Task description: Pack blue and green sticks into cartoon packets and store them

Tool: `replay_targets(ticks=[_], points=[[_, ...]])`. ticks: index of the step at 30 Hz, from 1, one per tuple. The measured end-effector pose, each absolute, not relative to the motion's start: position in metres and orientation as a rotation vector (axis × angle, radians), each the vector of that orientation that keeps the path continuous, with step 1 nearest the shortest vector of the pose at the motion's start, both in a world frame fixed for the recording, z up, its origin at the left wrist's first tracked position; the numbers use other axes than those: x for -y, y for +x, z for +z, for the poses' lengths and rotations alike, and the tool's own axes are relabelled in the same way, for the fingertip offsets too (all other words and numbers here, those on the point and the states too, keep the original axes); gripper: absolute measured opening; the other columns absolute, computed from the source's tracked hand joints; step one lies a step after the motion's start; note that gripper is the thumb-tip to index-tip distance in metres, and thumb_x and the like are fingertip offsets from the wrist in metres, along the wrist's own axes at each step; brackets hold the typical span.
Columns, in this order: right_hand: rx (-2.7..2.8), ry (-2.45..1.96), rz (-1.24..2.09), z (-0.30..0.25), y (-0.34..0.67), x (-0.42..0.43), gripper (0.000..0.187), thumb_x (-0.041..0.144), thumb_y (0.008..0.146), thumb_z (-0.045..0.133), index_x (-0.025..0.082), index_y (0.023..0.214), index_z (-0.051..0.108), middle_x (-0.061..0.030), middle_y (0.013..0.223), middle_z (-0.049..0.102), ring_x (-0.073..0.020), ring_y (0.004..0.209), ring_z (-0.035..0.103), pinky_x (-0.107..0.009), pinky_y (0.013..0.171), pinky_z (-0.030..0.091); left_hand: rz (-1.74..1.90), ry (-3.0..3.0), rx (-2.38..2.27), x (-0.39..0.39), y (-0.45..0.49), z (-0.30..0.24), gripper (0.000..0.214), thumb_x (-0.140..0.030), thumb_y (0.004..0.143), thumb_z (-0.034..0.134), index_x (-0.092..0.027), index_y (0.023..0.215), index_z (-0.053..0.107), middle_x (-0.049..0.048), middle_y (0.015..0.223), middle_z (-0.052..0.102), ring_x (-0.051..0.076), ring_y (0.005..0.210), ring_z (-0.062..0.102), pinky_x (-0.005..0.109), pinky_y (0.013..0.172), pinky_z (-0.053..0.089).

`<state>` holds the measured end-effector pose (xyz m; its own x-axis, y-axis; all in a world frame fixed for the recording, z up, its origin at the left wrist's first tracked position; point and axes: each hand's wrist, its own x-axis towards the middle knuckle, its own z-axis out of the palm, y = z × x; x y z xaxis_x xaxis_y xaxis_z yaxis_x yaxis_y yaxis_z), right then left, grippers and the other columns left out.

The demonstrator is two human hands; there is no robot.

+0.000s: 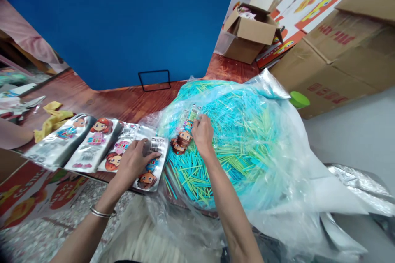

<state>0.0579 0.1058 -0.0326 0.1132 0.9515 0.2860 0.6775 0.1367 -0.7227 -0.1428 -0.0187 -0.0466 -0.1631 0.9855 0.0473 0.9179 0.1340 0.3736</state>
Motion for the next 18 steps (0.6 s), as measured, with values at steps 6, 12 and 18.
replay_targets(ticks=[6, 12, 18], points=[[1.730, -1.498, 0.313, -0.009, 0.078, -0.076, 0.039, 0.029, 0.083, 0.049, 0.016, 0.120, 0.050, -0.0145, 0.110, 0.058, -0.0252, 0.098, 0.056, -0.043, 0.086, 0.044, 0.393, 1.610, -2.167, 0.006, -0.146, -0.044, 0.046, -0.048, 0.077, 0.056, -0.016, 0.109, 0.053, 0.0067, 0.083, 0.066, 0.023, 0.075, 0.062, 0.028, 0.060, 0.040], [2.076, -1.560, 0.468, 0.001, 0.167, -0.013, 0.030, 0.032, 0.090, 0.043, 0.022, 0.113, 0.058, -0.0077, 0.099, 0.065, -0.0200, 0.079, 0.062, -0.036, 0.072, 0.050, 0.466, 1.637, -2.193, 0.003, -0.151, -0.041, 0.026, -0.042, 0.081, 0.050, -0.021, 0.083, 0.064, 0.0040, 0.076, 0.069, 0.022, 0.072, 0.063, 0.026, 0.058, 0.036], [2.380, -1.745, 0.370, -0.038, 0.215, 0.041, 0.033, 0.037, 0.089, 0.044, 0.017, 0.113, 0.057, -0.0127, 0.104, 0.065, -0.0267, 0.095, 0.061, -0.042, 0.079, 0.049, 0.413, 1.890, -2.303, 0.009, -0.150, -0.048, 0.034, -0.035, 0.088, 0.040, -0.019, 0.094, 0.068, 0.0075, 0.090, 0.071, 0.023, 0.077, 0.064, 0.028, 0.061, 0.038]])
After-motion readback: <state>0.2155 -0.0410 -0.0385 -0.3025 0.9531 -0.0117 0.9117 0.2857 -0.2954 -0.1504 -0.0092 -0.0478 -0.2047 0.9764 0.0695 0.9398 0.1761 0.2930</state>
